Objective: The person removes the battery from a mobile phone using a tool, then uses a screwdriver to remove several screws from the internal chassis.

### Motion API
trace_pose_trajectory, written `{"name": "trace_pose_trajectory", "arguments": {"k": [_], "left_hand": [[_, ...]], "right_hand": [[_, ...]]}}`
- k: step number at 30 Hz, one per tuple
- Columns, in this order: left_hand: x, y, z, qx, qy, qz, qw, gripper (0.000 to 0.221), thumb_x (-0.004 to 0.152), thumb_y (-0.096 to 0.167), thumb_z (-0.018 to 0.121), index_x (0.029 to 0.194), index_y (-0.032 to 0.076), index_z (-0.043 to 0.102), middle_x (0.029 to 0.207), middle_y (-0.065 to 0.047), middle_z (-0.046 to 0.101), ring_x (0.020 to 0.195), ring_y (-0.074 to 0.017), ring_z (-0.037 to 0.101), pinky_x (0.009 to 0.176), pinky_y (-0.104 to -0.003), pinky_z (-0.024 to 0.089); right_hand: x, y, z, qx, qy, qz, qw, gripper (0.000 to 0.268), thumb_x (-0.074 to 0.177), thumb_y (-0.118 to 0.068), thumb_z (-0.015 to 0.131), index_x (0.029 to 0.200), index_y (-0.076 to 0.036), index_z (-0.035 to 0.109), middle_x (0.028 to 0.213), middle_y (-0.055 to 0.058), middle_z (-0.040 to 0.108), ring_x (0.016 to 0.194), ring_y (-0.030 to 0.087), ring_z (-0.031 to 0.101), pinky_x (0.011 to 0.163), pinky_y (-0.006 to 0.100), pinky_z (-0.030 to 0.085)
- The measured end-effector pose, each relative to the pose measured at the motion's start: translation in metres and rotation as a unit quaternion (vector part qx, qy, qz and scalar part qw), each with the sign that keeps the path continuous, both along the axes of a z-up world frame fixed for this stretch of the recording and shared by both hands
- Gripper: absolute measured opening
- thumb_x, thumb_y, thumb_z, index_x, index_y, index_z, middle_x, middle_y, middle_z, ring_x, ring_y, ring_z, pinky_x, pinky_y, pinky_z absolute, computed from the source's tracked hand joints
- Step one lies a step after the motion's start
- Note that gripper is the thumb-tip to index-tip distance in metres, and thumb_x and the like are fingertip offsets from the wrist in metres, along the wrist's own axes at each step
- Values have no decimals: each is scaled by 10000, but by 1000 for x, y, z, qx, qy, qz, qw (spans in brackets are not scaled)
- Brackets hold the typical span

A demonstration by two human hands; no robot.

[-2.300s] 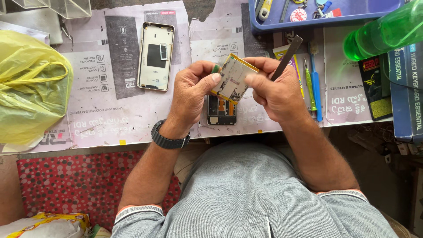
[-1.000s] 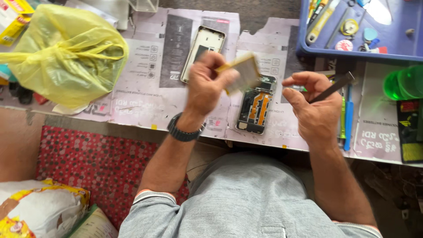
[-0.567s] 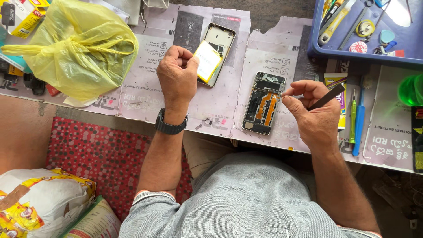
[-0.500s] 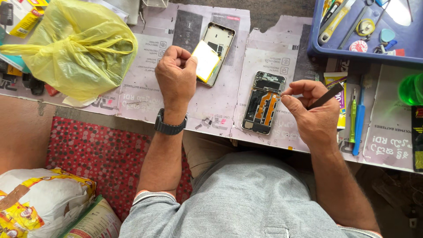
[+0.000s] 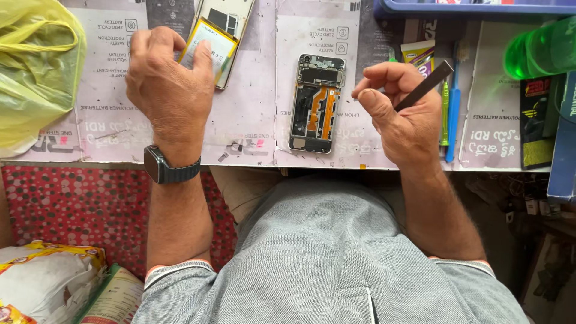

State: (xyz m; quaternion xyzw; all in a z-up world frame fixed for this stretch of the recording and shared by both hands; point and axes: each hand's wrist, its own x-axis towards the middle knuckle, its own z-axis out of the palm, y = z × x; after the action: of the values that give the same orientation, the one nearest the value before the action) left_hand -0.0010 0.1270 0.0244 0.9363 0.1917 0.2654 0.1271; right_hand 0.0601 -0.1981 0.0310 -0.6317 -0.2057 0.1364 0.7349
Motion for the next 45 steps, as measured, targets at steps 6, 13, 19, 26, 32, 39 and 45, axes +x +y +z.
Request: {"name": "trace_pose_trajectory", "arguments": {"k": [6,13,19,26,32,39,45], "left_hand": [[-5,-7,13,62,-4,-64,996,620,720,476,976,1050,74,639,1099,-120,568,1044,-316,559,877,-500,408],[-7,-4,15,124,1,-44,991,574,741,395,926,1093,69,612,1172,-121,554,1109,-320,516,941,-479,341],[1,-40,25,-86,100,-199,971,409,918,289,804,1188,45,618,987,-138,681,874,-309,672,762,-452,496],[25,-76,29,-105,188,-285,934,287,968,186,697,1172,1,615,766,-230,702,741,-445,703,684,-533,548],[39,-77,35,-108,197,-288,931,366,854,169,724,1156,4,600,775,-251,698,761,-463,701,702,-544,558],[41,-85,42,-94,242,-258,930,419,829,180,737,1184,9,594,764,-258,699,764,-468,698,703,-551,554],[44,-88,42,-96,242,-253,932,496,806,149,731,1265,16,598,759,-228,712,762,-432,714,714,-520,565]], "right_hand": [[0,-4,4,38,107,-4,994,209,1023,-110,651,1207,-68,559,1023,36,650,600,-6,500,515,164,450],[-14,-12,19,-312,-226,-29,922,71,1099,-73,638,1114,-30,693,981,99,635,836,186,615,745,297,498],[-17,0,37,-416,-248,-137,864,334,960,-70,764,1277,-34,664,843,93,680,681,243,642,645,379,514],[-5,2,26,-498,-304,-131,801,272,959,-110,820,1181,-66,669,843,63,735,763,293,721,665,452,531],[-6,0,22,-483,-292,-138,814,221,964,-127,812,1133,-86,676,876,79,755,775,290,734,676,442,551],[-9,2,20,-469,-292,-158,819,193,931,-120,797,1091,-95,691,841,71,750,732,274,733,651,424,555],[-11,-1,18,-459,-304,-182,815,151,921,-87,793,1040,-85,699,787,53,729,702,265,716,621,413,532]]}}
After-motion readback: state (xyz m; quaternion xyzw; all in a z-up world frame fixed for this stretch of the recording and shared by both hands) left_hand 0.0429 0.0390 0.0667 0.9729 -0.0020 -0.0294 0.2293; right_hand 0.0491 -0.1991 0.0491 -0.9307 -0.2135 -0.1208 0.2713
